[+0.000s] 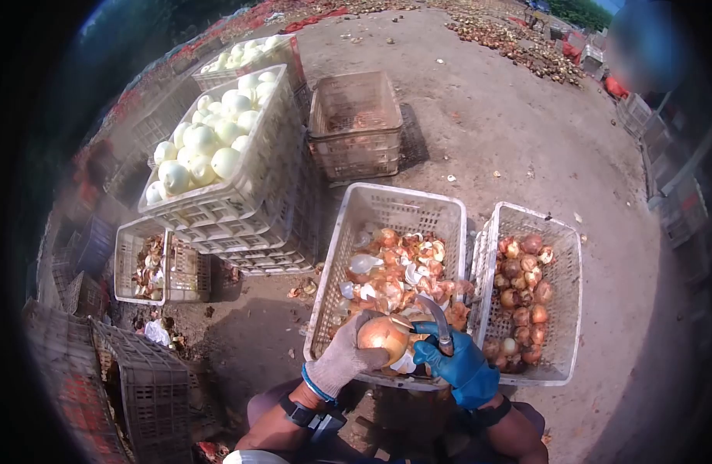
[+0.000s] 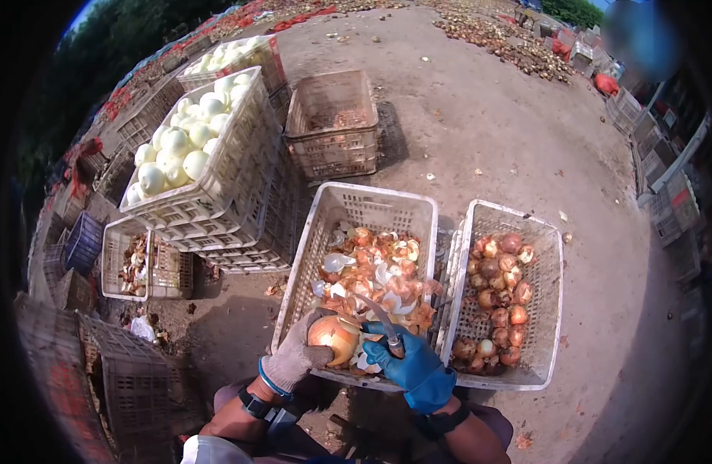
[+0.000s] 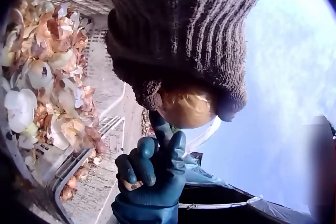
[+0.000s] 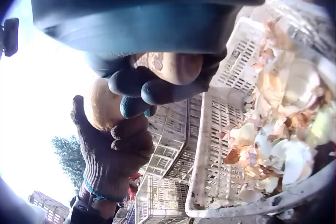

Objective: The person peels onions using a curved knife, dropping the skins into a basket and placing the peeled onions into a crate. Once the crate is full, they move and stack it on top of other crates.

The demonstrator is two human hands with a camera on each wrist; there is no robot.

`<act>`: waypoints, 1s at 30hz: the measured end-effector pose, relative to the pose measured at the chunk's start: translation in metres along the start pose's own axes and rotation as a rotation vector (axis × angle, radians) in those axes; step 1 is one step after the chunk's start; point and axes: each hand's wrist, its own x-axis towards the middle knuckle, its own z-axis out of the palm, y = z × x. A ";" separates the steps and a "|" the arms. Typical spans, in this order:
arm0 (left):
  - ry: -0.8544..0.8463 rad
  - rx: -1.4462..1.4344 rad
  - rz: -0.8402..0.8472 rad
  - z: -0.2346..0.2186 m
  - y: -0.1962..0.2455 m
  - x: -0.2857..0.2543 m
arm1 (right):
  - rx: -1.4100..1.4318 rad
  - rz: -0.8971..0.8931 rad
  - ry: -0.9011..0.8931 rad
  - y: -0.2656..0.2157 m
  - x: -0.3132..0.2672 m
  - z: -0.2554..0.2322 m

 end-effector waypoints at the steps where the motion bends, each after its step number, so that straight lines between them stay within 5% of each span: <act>1: -0.035 0.070 -0.012 0.002 -0.001 0.001 | -0.059 -0.010 0.002 -0.003 0.000 -0.002; 7: -0.238 0.404 0.060 0.010 0.002 0.004 | -0.113 -0.058 -0.007 -0.016 0.005 -0.008; 8: -0.262 0.338 0.146 0.010 0.006 0.003 | -0.213 -0.038 0.007 -0.020 0.003 -0.010; 11: -0.037 -0.126 0.003 0.008 -0.002 0.004 | -0.267 -0.212 0.177 -0.038 -0.005 0.000; 12: -0.100 -0.383 -0.010 0.006 -0.019 0.010 | -0.312 -0.330 0.214 -0.024 -0.003 0.003; 15: -0.130 -0.877 -0.079 0.025 -0.029 0.012 | -0.526 -0.513 0.064 -0.003 0.001 0.011; 19: -0.130 -0.841 -0.028 0.013 -0.043 0.024 | -0.353 -0.422 0.277 -0.002 0.001 0.010; 20: -0.122 -0.932 -0.080 0.008 -0.036 0.021 | -0.122 -0.258 0.332 -0.002 0.004 0.007; 23: -0.015 -0.613 0.196 0.014 0.011 0.010 | -0.291 -0.159 0.353 0.001 0.014 -0.009; 30: 0.070 0.035 0.096 0.001 0.004 0.011 | -0.815 -0.449 0.277 0.016 0.015 -0.011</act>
